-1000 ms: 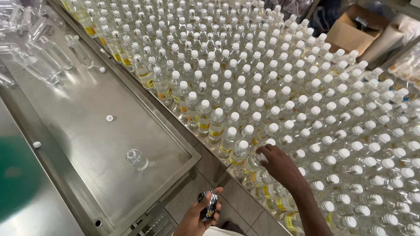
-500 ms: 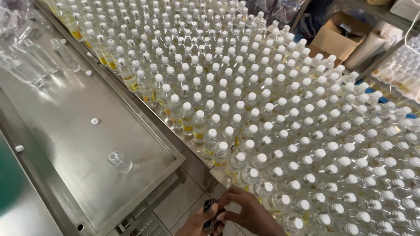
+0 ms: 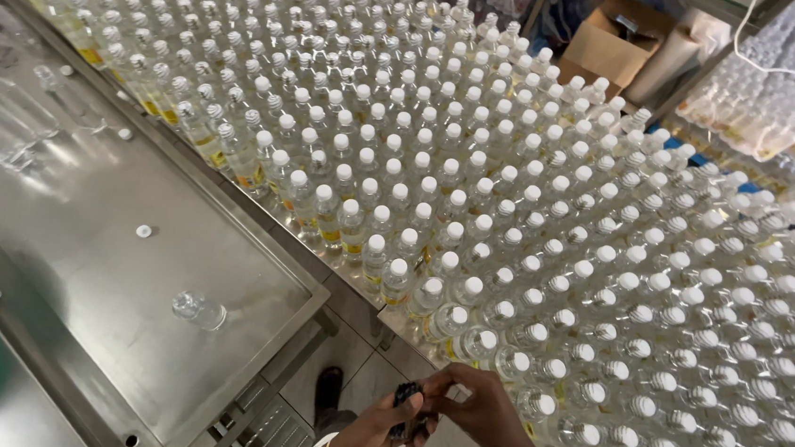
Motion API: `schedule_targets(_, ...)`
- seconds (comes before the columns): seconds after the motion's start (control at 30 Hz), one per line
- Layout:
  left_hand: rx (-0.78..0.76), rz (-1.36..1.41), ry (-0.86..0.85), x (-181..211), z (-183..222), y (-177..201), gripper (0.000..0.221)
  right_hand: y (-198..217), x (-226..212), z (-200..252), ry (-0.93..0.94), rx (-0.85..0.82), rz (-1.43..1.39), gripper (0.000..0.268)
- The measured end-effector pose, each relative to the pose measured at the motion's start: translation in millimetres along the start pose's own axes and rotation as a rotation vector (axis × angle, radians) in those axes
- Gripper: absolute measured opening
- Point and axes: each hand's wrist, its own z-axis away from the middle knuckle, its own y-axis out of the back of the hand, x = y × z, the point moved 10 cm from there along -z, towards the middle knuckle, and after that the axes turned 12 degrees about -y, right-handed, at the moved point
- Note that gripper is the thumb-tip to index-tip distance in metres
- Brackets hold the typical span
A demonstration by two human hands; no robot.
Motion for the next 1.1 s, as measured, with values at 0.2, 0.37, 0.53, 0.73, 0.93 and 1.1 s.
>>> schedule_targets(0.2,0.036,0.033,0.018,28.2,-12.7,26.1,0.038,-5.0,-8.3,-24.8,0.119,0.146,0.096,0.018)
schedule_targets(0.37,0.212,-0.049,-0.013,98.1,-11.8,61.1,0.046,-16.8,-27.8,-62.6,0.198,0.321,0.12,0.014)
schedule_targets(0.53,0.245,-0.053,-0.123,160.8,-30.4,106.8,0.071,-12.2,-32.2,-119.7,0.138,0.549,0.215,0.023)
schedule_targets(0.73,0.233,-0.081,-0.096,208.5,-33.3,129.0,0.071,-19.4,-2.6,-185.8,0.139,0.521,0.349,0.027)
schedule_targets(0.93,0.237,-0.084,-0.059,212.3,-38.7,146.4,0.069,-17.8,-3.6,-198.2,-0.052,0.259,0.491,0.033)
schedule_targets(1.1,0.281,-0.082,-0.05,202.0,-46.7,151.1,0.069,-9.3,-9.5,-202.1,-0.194,0.074,0.387,0.023)
